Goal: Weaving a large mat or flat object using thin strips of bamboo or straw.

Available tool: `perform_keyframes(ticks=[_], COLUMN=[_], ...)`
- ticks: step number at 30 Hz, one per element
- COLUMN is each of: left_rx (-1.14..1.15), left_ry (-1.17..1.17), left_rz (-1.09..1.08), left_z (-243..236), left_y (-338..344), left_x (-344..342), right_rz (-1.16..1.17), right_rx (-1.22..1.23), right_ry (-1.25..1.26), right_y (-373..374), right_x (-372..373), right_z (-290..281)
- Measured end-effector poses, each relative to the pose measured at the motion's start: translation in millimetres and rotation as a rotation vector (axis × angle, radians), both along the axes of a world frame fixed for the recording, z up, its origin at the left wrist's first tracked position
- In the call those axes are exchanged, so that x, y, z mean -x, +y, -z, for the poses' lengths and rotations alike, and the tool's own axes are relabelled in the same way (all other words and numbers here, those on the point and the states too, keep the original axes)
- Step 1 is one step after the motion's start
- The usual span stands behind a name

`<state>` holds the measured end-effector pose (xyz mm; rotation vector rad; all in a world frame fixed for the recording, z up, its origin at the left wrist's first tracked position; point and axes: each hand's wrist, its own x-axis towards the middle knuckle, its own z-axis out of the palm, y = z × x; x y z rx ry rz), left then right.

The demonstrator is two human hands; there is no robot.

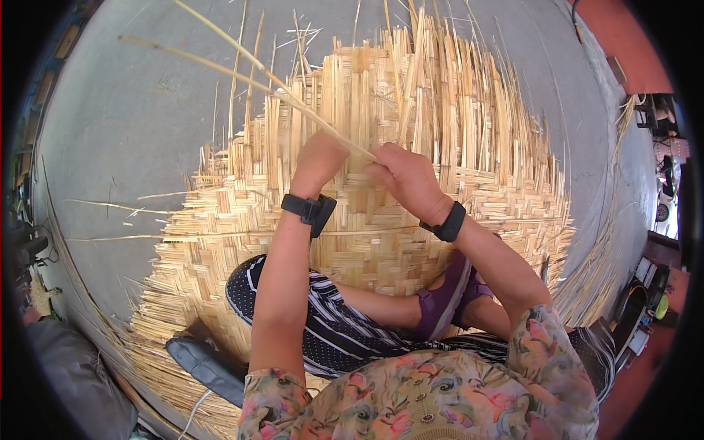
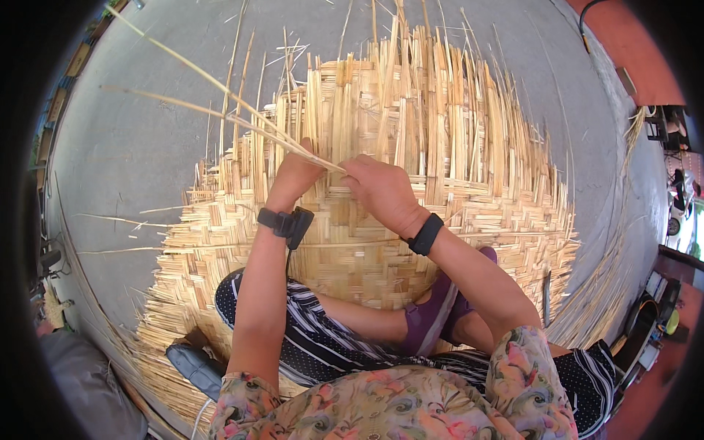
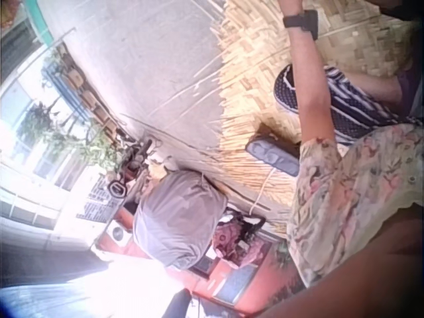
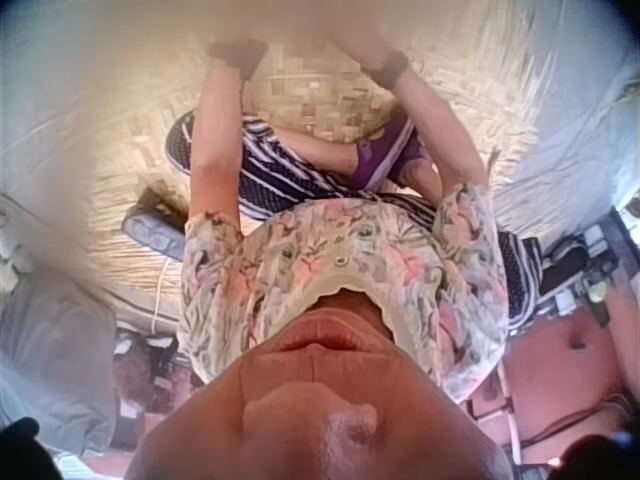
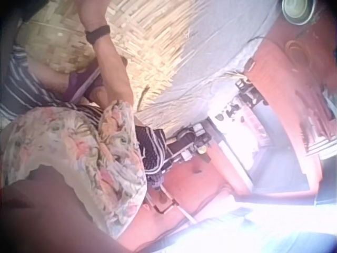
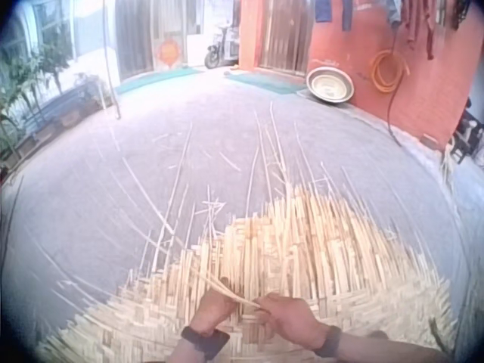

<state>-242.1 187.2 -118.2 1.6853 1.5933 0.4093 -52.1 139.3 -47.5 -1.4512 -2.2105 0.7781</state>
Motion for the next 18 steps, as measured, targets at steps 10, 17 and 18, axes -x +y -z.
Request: perform_keyframes(ticks=[10,17,18], left_rx=[-0.040,-0.262,-0.249], left_ry=[-0.073,0.100,0.110], left_rz=[-0.153,-0.108,-0.090], left_z=[13.1,7.3,7.3], left_y=[-2.4,-11.4,-11.8], left_x=[-4.0,-10.0,-10.5], right_rz=[-0.220,-0.137,-0.154], right_rx=[-0.167,-0.233,-0.244], right_ry=[-0.232,-0.250,-0.280], right_y=[-3.9,-7.3,-7.9], right_x=[10.1,13.7,13.8], right_z=[-1.5,-4.2,-4.6])
